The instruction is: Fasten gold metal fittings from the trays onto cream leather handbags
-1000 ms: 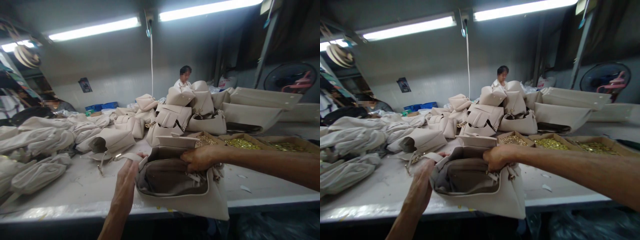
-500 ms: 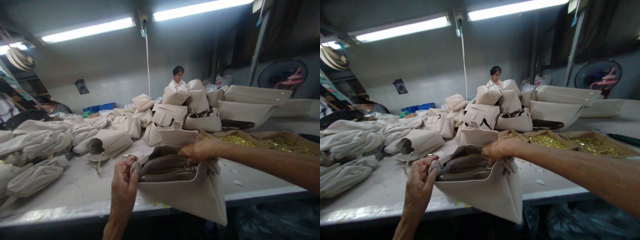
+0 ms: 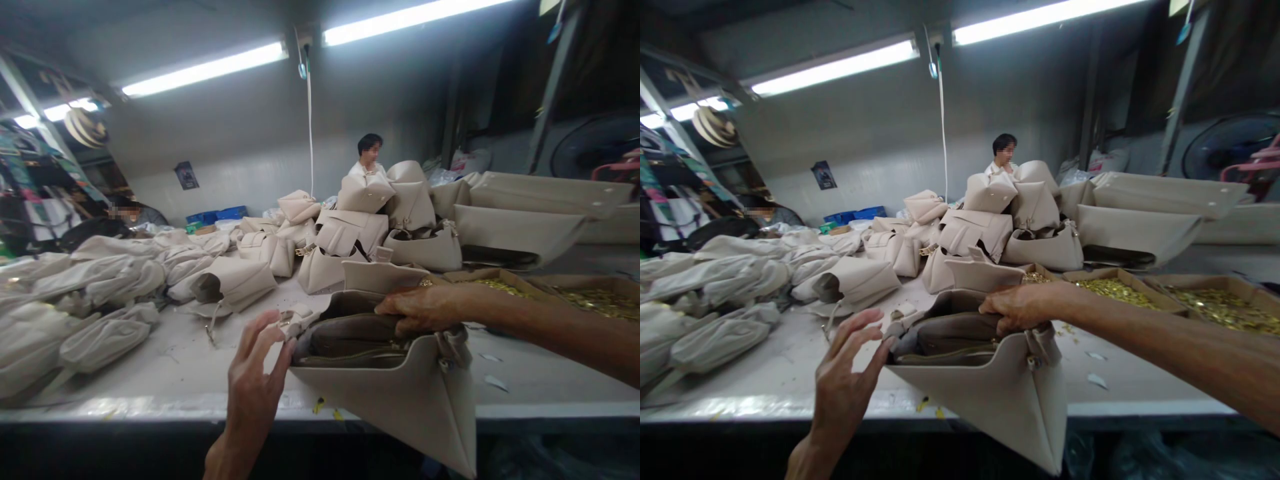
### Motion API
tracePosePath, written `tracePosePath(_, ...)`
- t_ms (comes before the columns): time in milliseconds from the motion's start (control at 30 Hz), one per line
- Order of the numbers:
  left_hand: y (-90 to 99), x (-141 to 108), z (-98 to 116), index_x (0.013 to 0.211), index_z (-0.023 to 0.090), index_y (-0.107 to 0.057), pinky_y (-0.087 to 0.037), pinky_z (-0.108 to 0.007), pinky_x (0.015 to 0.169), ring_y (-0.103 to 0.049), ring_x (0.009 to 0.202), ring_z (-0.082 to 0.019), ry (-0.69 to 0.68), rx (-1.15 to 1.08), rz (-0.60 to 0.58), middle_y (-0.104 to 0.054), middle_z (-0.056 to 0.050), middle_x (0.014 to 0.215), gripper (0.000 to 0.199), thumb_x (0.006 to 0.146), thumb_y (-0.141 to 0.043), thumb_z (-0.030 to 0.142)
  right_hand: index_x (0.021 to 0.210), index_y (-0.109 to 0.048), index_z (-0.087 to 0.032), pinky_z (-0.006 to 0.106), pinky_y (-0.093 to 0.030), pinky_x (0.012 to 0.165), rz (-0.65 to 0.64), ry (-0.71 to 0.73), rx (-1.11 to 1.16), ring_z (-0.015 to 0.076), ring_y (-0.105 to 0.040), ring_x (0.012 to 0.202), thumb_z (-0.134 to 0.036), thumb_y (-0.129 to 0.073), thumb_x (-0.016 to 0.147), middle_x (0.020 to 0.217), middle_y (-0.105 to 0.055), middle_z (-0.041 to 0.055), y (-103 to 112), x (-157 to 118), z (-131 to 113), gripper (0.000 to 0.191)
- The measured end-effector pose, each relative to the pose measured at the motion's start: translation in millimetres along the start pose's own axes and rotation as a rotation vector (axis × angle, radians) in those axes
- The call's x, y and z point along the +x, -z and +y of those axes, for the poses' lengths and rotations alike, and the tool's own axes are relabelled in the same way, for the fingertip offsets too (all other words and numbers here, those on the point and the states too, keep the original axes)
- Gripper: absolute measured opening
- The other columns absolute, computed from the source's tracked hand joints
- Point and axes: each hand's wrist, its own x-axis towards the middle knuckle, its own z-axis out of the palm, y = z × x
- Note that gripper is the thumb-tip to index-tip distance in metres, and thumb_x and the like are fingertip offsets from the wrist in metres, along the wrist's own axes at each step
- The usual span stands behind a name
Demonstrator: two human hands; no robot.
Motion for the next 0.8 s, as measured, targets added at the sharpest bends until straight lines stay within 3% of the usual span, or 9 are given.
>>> tracePosePath(133,2.2,8.5,4.7,0.100,0.013,-0.062,-0.051,-0.027,0.084,-0.058,0.096,-0.015,-0.185,0.038,-0.004,-0.059,-0.009,0.102,0.022,0.083,-0.059,0.000,0.098,-0.067,-0.018,0.030,-0.044,0.074,-0.004,-0.025,0.045,0.0231,-0.060,0.091,-0.021,-0.061,0.076,0.099,-0.066,0.0073,1.3,-0.6,-4.9,0.023)
tracePosePath(233,4.2,15.3,6.2,0.097,0.014,-0.061,-0.048,-0.030,0.077,-0.056,0.087,-0.017,-0.276,0.077,-0.082,-0.061,-0.007,0.089,0.019,0.085,-0.056,0.001,0.091,-0.067,-0.020,0.032,-0.045,0.076,0.055,0.011,0.112,0.0231,-0.061,0.088,-0.024,-0.059,0.077,0.093,-0.065,0.0069,-2.4,-1.5,0.0,0.017)
tracePosePath(333,6.1,20.1,5.9,0.085,0.017,-0.059,-0.039,-0.031,0.067,-0.052,0.070,-0.017,-0.304,0.171,-0.202,-0.059,-0.002,0.069,0.014,0.089,-0.050,0.007,0.092,-0.067,-0.022,0.035,-0.044,0.085,0.313,0.091,0.150,0.0244,-0.060,0.092,-0.026,-0.053,0.083,0.093,-0.065,0.0085,-4.3,5.0,8.6,0.017)
tracePosePath(400,4.9,21.6,5.6,0.081,0.018,-0.057,-0.033,-0.031,0.061,-0.050,0.060,-0.016,-0.302,0.222,-0.221,-0.056,0.001,0.061,0.018,0.092,-0.045,0.010,0.099,-0.066,-0.023,0.035,-0.043,0.089,0.479,0.146,0.181,0.0241,-0.060,0.092,-0.025,-0.051,0.084,0.093,-0.066,0.0084,-3.4,14.8,9.2,0.021)
tracePosePath(467,1.5,21.8,5.6,0.080,0.018,-0.056,-0.032,-0.030,0.057,-0.051,0.055,-0.016,-0.277,0.252,-0.230,-0.057,0.001,0.060,0.021,0.093,-0.041,0.012,0.109,-0.064,-0.022,0.037,-0.043,0.090,0.555,0.169,0.168,0.0238,-0.060,0.090,-0.023,-0.050,0.085,0.091,-0.066,0.0085,-2.4,27.6,1.4,0.027)
tracePosePath(600,-3.8,19.2,5.6,0.075,0.020,-0.055,-0.031,-0.029,0.052,-0.057,0.054,-0.016,-0.045,0.249,-0.303,-0.062,0.000,0.061,0.023,0.092,-0.041,0.012,0.128,-0.053,-0.011,0.038,-0.043,0.094,0.490,0.169,0.060,0.0260,-0.058,0.100,-0.018,-0.050,0.085,0.107,-0.064,0.0157,-5.6,53.0,-30.2,0.044)
tracePosePath(667,-2.1,17.9,4.8,0.074,0.021,-0.055,-0.031,-0.027,0.051,-0.059,0.055,-0.015,0.070,0.172,-0.357,-0.063,0.000,0.063,0.020,0.089,-0.045,0.013,0.126,-0.054,-0.005,0.037,-0.043,0.096,0.427,0.174,0.029,0.0262,-0.057,0.105,-0.013,-0.049,0.084,0.113,-0.062,0.0189,-8.8,62.4,-42.8,0.043)
tracePosePath(733,1.5,18.3,4.2,0.074,0.021,-0.055,-0.033,-0.026,0.053,-0.060,0.058,-0.016,0.089,0.117,-0.379,-0.064,0.000,0.065,0.018,0.088,-0.047,0.014,0.118,-0.060,-0.004,0.035,-0.043,0.096,0.411,0.181,-0.002,0.0247,-0.057,0.103,-0.009,-0.045,0.084,0.110,-0.063,0.0190,-10.3,69.3,-48.6,0.037)
tracePosePath(800,4.3,21.9,6.0,0.072,0.021,-0.055,-0.034,-0.028,0.056,-0.059,0.062,-0.018,0.009,0.145,-0.347,-0.064,-0.001,0.065,0.019,0.087,-0.046,0.013,0.110,-0.063,-0.005,0.034,-0.044,0.094,0.447,0.233,-0.034,0.0235,-0.059,0.099,-0.007,-0.042,0.085,0.104,-0.064,0.0178,-8.0,75.1,-50.2,0.033)
